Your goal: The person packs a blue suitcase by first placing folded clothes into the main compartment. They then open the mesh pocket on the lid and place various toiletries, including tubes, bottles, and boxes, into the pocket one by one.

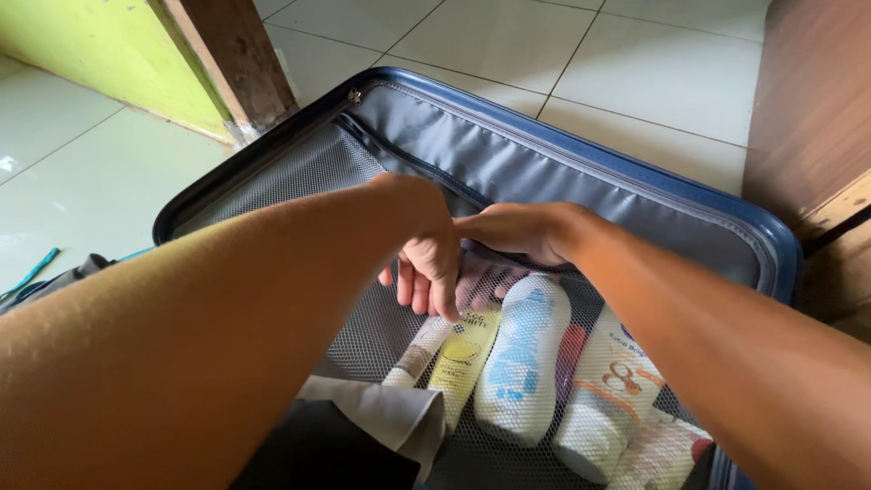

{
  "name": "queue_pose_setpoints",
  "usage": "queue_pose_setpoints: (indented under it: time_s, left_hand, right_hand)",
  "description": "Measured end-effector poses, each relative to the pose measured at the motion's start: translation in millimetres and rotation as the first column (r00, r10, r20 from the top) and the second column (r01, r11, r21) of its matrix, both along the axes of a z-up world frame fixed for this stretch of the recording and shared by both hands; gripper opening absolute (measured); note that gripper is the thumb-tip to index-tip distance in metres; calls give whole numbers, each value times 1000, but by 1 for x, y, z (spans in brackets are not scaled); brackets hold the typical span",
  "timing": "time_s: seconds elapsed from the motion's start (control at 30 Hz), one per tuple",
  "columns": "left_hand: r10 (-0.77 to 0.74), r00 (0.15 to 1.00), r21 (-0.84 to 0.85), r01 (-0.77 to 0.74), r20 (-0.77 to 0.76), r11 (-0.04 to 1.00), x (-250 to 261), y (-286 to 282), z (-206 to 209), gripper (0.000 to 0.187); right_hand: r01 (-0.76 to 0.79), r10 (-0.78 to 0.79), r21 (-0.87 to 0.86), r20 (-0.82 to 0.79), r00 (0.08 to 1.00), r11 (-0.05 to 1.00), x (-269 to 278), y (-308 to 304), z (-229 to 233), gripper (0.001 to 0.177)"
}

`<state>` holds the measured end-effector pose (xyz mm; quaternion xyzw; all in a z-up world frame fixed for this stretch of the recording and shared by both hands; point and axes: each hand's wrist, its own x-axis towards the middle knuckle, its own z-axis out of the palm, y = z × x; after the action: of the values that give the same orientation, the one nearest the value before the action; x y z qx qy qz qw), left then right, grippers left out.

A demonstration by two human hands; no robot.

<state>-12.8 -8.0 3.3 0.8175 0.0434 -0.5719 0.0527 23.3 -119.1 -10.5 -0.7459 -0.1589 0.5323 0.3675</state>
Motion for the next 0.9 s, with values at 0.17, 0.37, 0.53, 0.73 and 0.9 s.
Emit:
queue_pose_setpoints:
  time_s: [0.17, 0.37, 0.53, 0.73, 0.9]
  left_hand:
    - [58, 998, -125, -55, 19, 991, -7, -4, 11, 47]
    - [123, 985, -189, -99, 121, 977, -9, -16, 19, 38]
    - [-322, 809, 186, 264, 492, 947, -10, -41, 25, 52]
    - [-566, 624, 413, 389, 539, 823, -24, -80, 53, 71]
    - [-629, 632, 418, 474, 451, 775, -29, -122, 78, 57]
  right_hand:
    - [-72, 72, 12, -21, 997, 997, -3, -4, 2, 47]
    - [-134, 169, -112, 412, 895, 985, -4, -17, 10, 34]
    - [-111, 43, 40, 750, 660, 993, -1, -38, 26, 32]
    - [29, -112, 120, 779, 617, 992, -13, -74, 56, 31]
    - [46, -88, 75, 821, 564, 996, -29, -110, 80, 26]
